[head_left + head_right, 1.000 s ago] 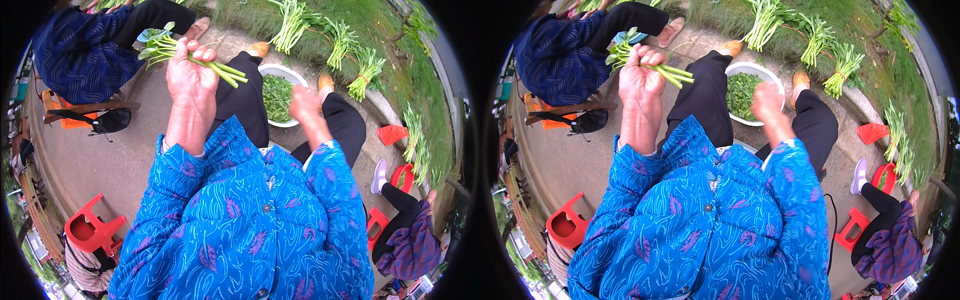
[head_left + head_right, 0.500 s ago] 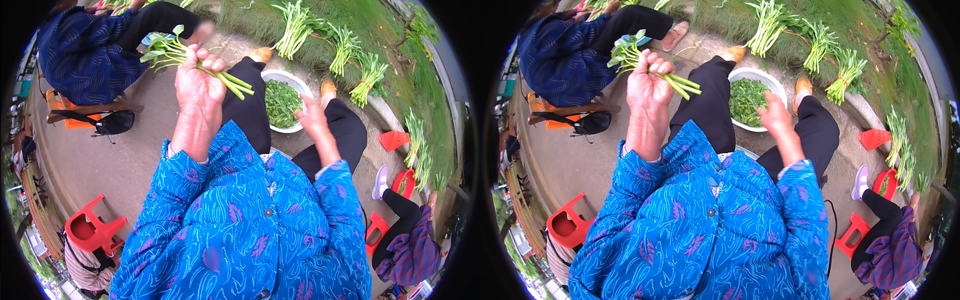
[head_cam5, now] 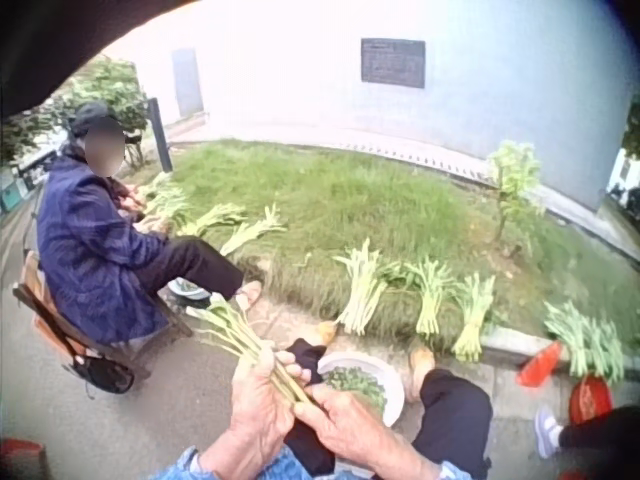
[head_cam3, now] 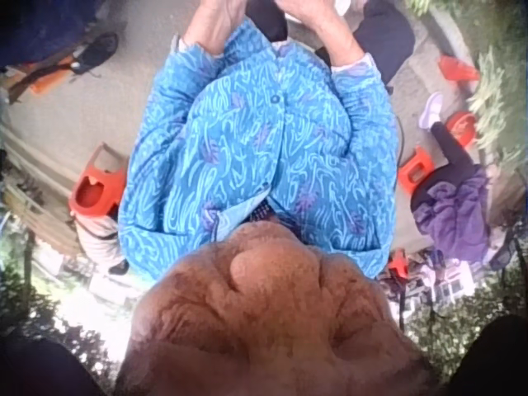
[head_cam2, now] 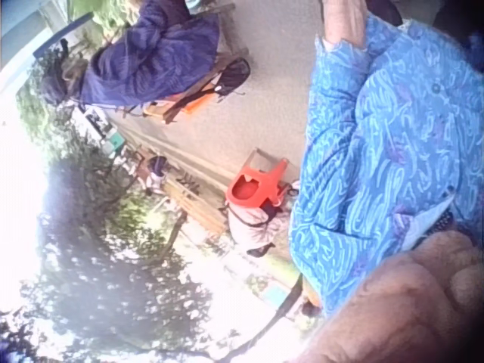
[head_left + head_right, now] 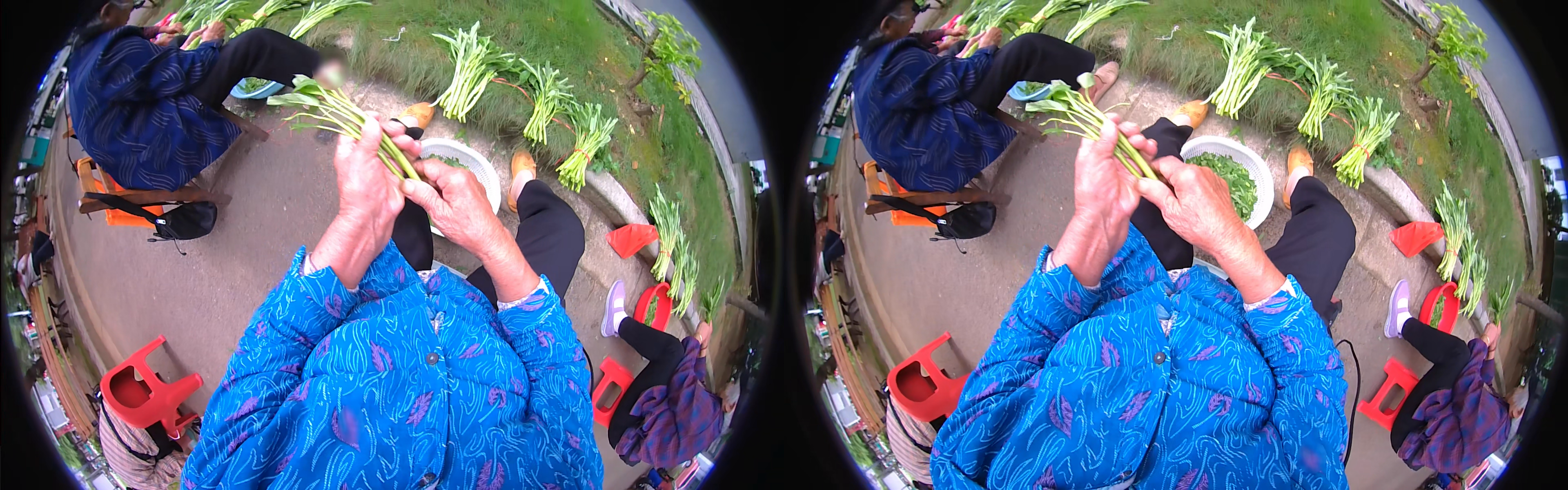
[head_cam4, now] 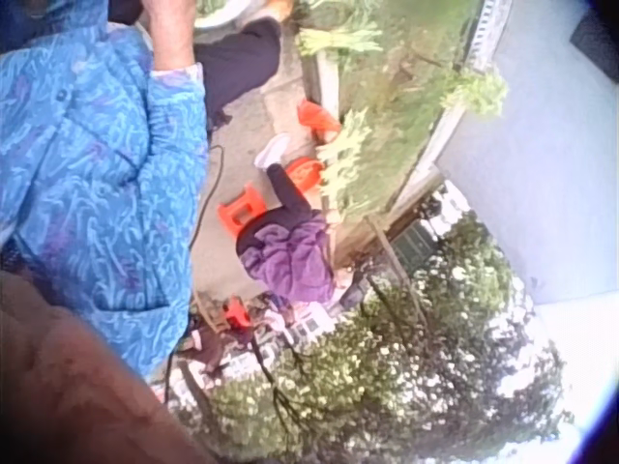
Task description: The person picks through bunches of green leafy vegetables, stripping leaves and breaking stalks into a white bowl by hand.
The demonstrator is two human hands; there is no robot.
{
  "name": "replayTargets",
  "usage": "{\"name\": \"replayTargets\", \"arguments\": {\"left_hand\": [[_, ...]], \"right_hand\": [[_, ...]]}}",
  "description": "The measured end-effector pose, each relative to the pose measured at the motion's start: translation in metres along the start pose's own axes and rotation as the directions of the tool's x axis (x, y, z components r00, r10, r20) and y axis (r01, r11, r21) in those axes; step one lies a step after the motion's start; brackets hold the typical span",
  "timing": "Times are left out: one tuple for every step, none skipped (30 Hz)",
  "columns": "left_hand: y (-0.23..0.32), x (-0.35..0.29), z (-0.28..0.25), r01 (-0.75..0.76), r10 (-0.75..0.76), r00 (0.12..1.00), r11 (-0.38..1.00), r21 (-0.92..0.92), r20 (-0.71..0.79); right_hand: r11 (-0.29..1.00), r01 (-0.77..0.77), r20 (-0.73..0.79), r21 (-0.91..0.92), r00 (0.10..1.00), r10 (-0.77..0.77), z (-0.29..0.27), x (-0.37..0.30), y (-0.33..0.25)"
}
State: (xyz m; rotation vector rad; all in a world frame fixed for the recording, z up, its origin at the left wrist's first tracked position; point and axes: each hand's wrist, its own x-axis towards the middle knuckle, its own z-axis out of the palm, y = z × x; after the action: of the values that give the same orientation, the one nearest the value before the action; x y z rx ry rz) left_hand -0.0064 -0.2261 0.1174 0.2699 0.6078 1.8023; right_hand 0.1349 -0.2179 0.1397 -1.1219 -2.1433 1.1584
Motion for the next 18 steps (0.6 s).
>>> {"name": "replayTargets", "arguments": {"left_hand": [[-0.004,-0.004,0.000,-0.002,0.003,0.999,1.000,-0.018,0.035],[-0.009,-0.003,-0.006,0.018,-0.012,0.996,0.998,-0.067,0.092],[-0.010,-0.004,-0.006,0.021,-0.015,0.994,0.998,-0.054,0.104],[-0.010,-0.005,-0.005,0.022,-0.017,0.993,0.999,-0.040,0.116],[-0.013,-0.005,-0.002,0.040,-0.040,0.992,0.999,0.006,0.116],[-0.013,-0.008,0.003,0.037,-0.038,0.996,0.999,0.018,0.086],[-0.013,-0.007,0.004,0.040,-0.041,0.997,0.999,0.025,0.066],[-0.015,-0.008,0.003,0.047,-0.048,0.998,0.998,0.032,0.043],[-0.017,-0.008,0.002,0.043,-0.043,0.997,0.999,0.003,0.061],[-0.019,-0.008,0.002,0.030,-0.029,0.998,1.000,-0.004,0.063],[-0.019,-0.009,0.004,0.028,-0.029,0.998,1.000,0.009,0.048],[-0.019,-0.009,0.006,0.028,-0.028,0.999,0.999,0.022,0.033],[-0.019,-0.009,0.008,0.019,-0.020,0.999,0.999,0.027,0.031],[-0.019,-0.010,0.008,0.009,-0.009,1.000,0.999,0.033,0.025],[-0.018,-0.010,0.008,-0.002,0.001,1.000,0.999,0.039,0.018],[-0.018,-0.010,0.008,-0.006,0.005,1.000,0.999,0.045,0.012],[-0.019,-0.010,0.008,-0.003,0.003,1.000,0.999,0.048,0.009],[-0.020,-0.010,0.008,0.000,0.000,1.000,0.999,0.052,0.007]], "right_hand": [[0.998,0.003,0.007,0.062,1.000,-0.003,0.000,-0.002,0.004],[0.992,0.011,0.008,0.122,1.000,-0.012,0.000,-0.004,0.008],[0.964,-0.031,0.018,0.264,0.999,0.028,0.003,-0.006,0.010],[0.914,-0.075,0.035,0.399,0.997,0.066,0.007,-0.009,0.012],[0.927,-0.011,-0.001,0.375,1.000,0.013,0.007,-0.012,0.023],[0.885,-0.066,0.009,0.461,0.998,0.070,0.010,-0.017,0.025],[0.869,-0.076,0.024,0.489,0.997,0.074,0.011,-0.019,0.029],[0.850,-0.092,0.041,0.518,0.996,0.083,0.013,-0.021,0.030],[0.824,-0.088,0.037,0.559,0.996,0.081,0.015,-0.022,0.031],[0.830,-0.079,0.035,0.552,0.997,0.072,0.016,-0.022,0.031],[0.834,-0.073,0.033,0.546,0.997,0.065,0.017,-0.022,0.032],[0.838,-0.066,0.030,0.541,0.998,0.059,0.019,-0.021,0.034],[0.812,-0.067,0.046,0.580,0.998,0.050,0.022,-0.021,0.042],[0.766,-0.121,0.093,0.632,0.992,0.079,0.020,-0.021,0.039],[0.715,-0.175,0.143,0.677,0.984,0.106,0.017,-0.022,0.033],[0.659,-0.230,0.194,0.716,0.973,0.129,0.015,-0.023,0.029],[0.648,-0.228,0.201,0.727,0.973,0.117,0.014,-0.025,0.030],[0.654,-0.229,0.204,0.721,0.972,0.116,0.014,-0.025,0.030]]}}
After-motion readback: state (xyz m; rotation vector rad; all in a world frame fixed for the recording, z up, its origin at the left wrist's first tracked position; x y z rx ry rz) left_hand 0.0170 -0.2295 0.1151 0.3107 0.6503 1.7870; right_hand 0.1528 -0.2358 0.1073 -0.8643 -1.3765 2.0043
